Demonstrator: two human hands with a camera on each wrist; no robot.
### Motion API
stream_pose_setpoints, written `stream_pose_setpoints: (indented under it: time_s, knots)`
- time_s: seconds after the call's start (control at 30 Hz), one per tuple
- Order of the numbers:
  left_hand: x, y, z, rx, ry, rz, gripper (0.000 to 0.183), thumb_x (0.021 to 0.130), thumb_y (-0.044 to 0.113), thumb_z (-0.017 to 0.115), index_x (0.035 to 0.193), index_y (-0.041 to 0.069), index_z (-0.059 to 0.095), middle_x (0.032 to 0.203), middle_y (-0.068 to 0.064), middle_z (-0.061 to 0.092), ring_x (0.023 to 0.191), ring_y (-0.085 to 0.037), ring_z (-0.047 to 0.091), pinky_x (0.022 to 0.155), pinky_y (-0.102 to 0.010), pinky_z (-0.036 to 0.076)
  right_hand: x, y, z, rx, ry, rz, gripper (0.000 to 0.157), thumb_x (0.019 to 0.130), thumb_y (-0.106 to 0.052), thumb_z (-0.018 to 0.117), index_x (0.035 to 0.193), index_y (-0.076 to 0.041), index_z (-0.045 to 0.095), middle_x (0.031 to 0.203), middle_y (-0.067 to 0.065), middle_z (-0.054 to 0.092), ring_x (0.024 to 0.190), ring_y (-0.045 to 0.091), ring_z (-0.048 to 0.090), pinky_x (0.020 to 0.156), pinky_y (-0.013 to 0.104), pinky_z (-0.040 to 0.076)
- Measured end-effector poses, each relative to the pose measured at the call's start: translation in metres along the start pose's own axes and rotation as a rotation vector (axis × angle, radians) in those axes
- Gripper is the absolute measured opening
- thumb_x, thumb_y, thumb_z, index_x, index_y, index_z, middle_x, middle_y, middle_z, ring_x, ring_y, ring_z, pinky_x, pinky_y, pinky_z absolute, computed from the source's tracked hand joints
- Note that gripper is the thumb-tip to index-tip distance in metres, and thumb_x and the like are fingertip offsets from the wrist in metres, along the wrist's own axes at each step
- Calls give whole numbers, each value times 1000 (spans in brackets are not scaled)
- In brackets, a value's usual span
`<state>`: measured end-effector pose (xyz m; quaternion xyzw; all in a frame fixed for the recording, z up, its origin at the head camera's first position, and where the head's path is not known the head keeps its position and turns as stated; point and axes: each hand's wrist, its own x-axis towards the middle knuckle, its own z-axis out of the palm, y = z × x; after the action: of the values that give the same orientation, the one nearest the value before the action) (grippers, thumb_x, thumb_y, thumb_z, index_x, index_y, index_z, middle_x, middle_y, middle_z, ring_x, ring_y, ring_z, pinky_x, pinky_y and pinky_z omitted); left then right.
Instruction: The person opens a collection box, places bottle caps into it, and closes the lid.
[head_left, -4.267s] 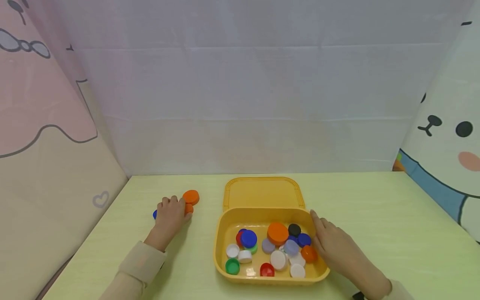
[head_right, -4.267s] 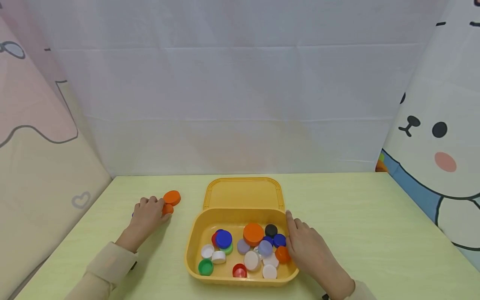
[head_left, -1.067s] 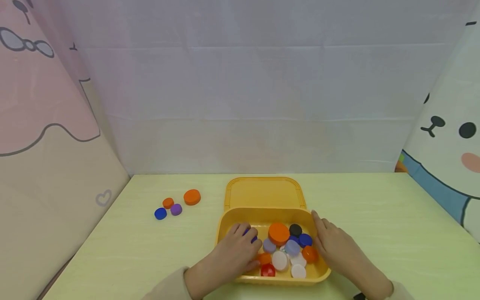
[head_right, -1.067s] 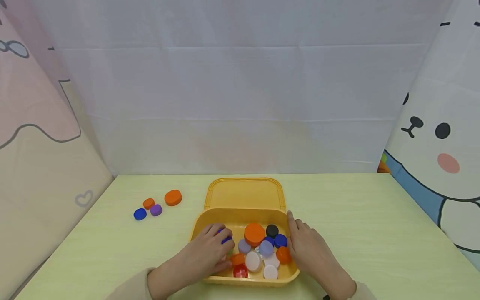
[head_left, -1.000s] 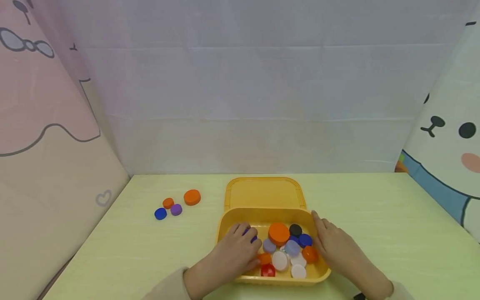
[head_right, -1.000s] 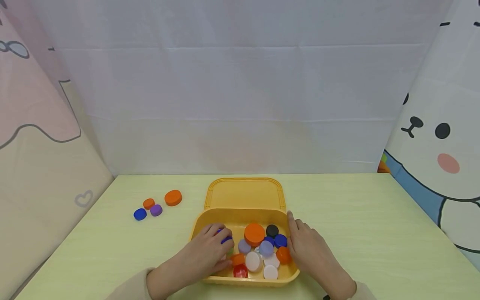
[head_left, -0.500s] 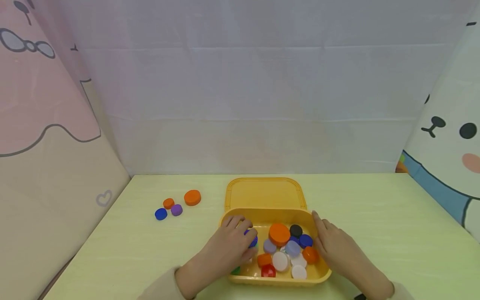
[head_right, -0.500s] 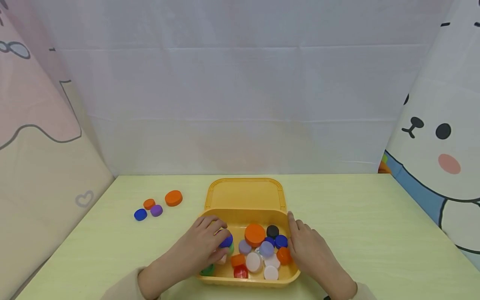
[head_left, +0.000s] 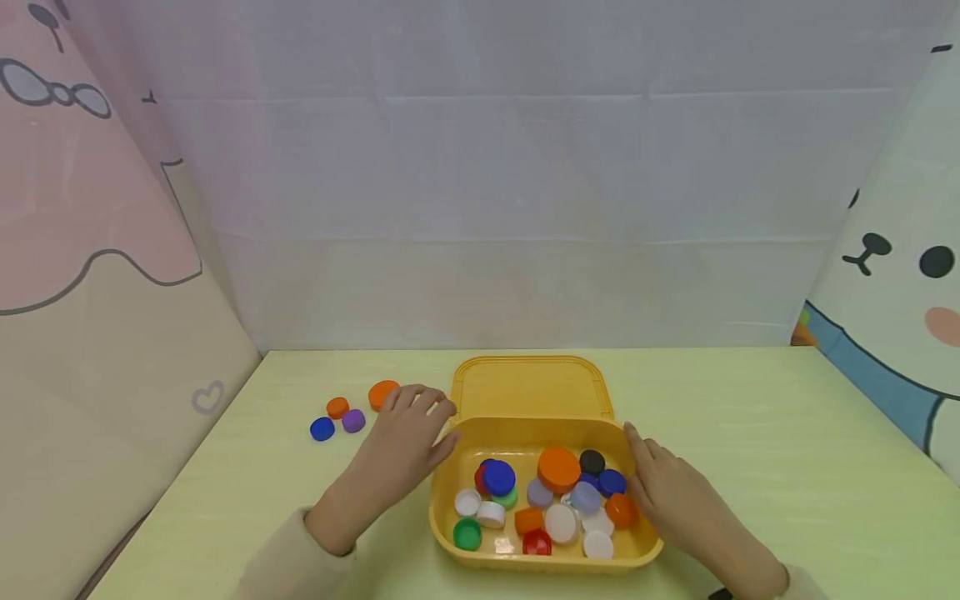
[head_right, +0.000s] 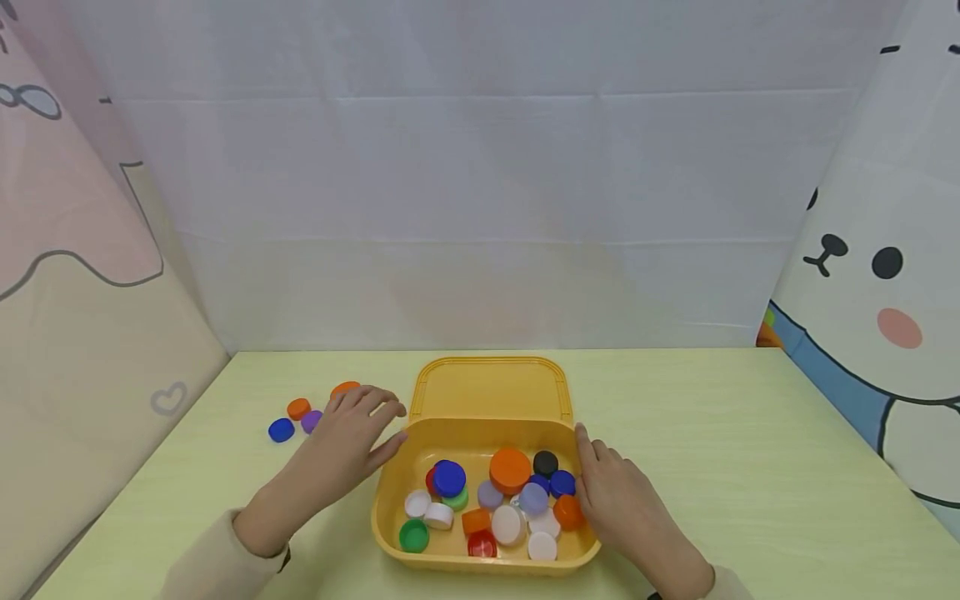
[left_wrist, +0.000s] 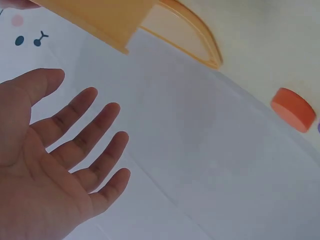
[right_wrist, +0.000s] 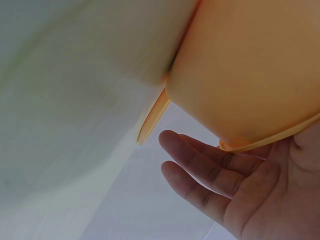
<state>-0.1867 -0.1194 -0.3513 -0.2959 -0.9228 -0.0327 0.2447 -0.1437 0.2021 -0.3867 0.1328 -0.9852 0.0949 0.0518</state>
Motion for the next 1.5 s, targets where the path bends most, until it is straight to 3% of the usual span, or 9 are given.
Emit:
stream_pose_setpoints:
  time_s: [0.17,0.5,0.77,0.93,1.17,1.5]
  knots:
    - [-3,-26,4,15,-6,-101,22,81,27,67,96,13,61,100,-6,62,100,-29,53,90,-47,40,0,0,1,4,0,0,55,87,-17,52,134,7,36,106,17,58,80,23,58,76,43,51]
    - [-18,-74,21,80,23,-197,25,74,19,73,93,7,61,92,-11,62,91,-37,55,80,-51,43,1,1,2,2,19,-8,55,87,-17,53,134,7,37,105,16,59,80,23,59,76,42,51]
    - [-29,-100,34,46,-134,-372,28,79,23,67,97,3,61,95,-16,60,96,-43,51,82,-56,38,0,1,2,-14,41,-22,54,87,-15,52,133,7,38,106,17,59,81,25,60,76,42,51]
    - [-34,-110,35,46,-211,-436,27,82,24,63,95,1,60,95,-19,58,97,-47,50,82,-59,37,0,0,1,-13,36,-21,54,87,-15,52,133,7,37,104,17,59,80,24,59,75,42,51]
    - [-40,-116,38,35,-230,-452,25,82,27,64,82,3,57,81,-14,54,90,-44,49,75,-53,38,-1,0,0,-12,34,-19,54,87,-16,52,133,7,37,106,17,58,81,25,59,75,43,51]
    - [-45,-119,44,90,-226,-409,33,77,29,71,85,0,59,81,-18,54,82,-42,49,69,-50,40,0,0,0,-12,35,-23,54,87,-16,53,133,7,37,103,16,58,77,22,57,74,41,51]
